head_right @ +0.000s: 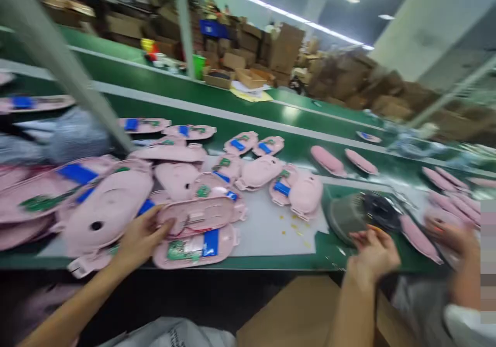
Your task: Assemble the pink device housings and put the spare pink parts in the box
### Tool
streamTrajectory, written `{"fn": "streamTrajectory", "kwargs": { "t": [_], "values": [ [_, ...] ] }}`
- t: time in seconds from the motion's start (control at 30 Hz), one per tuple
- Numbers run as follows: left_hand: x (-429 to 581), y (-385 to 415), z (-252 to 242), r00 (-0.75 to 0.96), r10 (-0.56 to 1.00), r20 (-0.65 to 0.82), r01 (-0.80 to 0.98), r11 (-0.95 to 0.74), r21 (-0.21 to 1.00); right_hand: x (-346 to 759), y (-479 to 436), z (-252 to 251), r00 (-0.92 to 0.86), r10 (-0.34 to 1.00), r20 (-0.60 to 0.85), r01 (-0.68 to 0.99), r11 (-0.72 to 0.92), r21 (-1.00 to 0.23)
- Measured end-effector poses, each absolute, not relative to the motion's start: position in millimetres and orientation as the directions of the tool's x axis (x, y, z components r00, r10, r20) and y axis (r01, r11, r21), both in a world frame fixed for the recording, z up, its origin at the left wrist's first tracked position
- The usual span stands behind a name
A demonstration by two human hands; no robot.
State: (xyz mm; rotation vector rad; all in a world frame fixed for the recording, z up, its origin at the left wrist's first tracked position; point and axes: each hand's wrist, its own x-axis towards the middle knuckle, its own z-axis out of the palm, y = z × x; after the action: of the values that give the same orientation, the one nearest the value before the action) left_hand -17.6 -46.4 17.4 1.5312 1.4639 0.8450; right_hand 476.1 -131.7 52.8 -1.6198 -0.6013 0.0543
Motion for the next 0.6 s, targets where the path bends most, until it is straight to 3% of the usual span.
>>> {"fn": "streamTrajectory", "kwargs": {
  "t": [0.1,0.17,0.23,0.3,0.37,0.43,0.53,0.6],
  "values": [
    [-13.2,-47.1,16.8,0.142,0.983,-0.113,0.210,0.082,0.974,428.3,-116.2,68.4,0.921,0.315,0.228,0.222,0.057,-0.973],
    [-13.6,-49.3,12.5,0.151,0.982,-0.111,0.122,0.093,0.988,371.8,-102.4,82.0,0.798,0.539,0.271,0.288,0.054,-0.956],
    [-13.6,-52.7,9.0,0.164,0.980,-0.113,0.062,0.104,0.993,304.4,-87.1,90.3,0.438,0.857,0.271,0.427,0.067,-0.902],
    [-13.1,-55.4,6.9,0.179,0.978,-0.111,0.017,0.110,0.994,241.4,-69.7,90.6,-0.012,0.974,0.225,0.587,0.189,-0.787],
    [-12.8,-56.7,5.6,0.200,0.975,-0.093,-0.017,0.098,0.995,195.3,-52.5,86.5,-0.349,0.922,0.171,0.701,0.377,-0.605],
    [-13.1,-57.0,4.9,0.212,0.975,-0.067,-0.038,0.077,0.996,169.3,-39.0,82.5,-0.529,0.842,0.105,0.758,0.525,-0.387],
    [-13.9,-57.4,4.1,0.196,0.979,-0.053,-0.026,0.059,0.998,156.8,-28.8,80.4,-0.613,0.790,0.031,0.782,0.611,-0.122],
    [-13.6,-58.0,3.3,0.179,0.983,-0.043,-0.014,0.046,0.999,155.2,-27.4,80.9,-0.627,0.779,0.008,0.778,0.627,-0.032]
  ]
}}
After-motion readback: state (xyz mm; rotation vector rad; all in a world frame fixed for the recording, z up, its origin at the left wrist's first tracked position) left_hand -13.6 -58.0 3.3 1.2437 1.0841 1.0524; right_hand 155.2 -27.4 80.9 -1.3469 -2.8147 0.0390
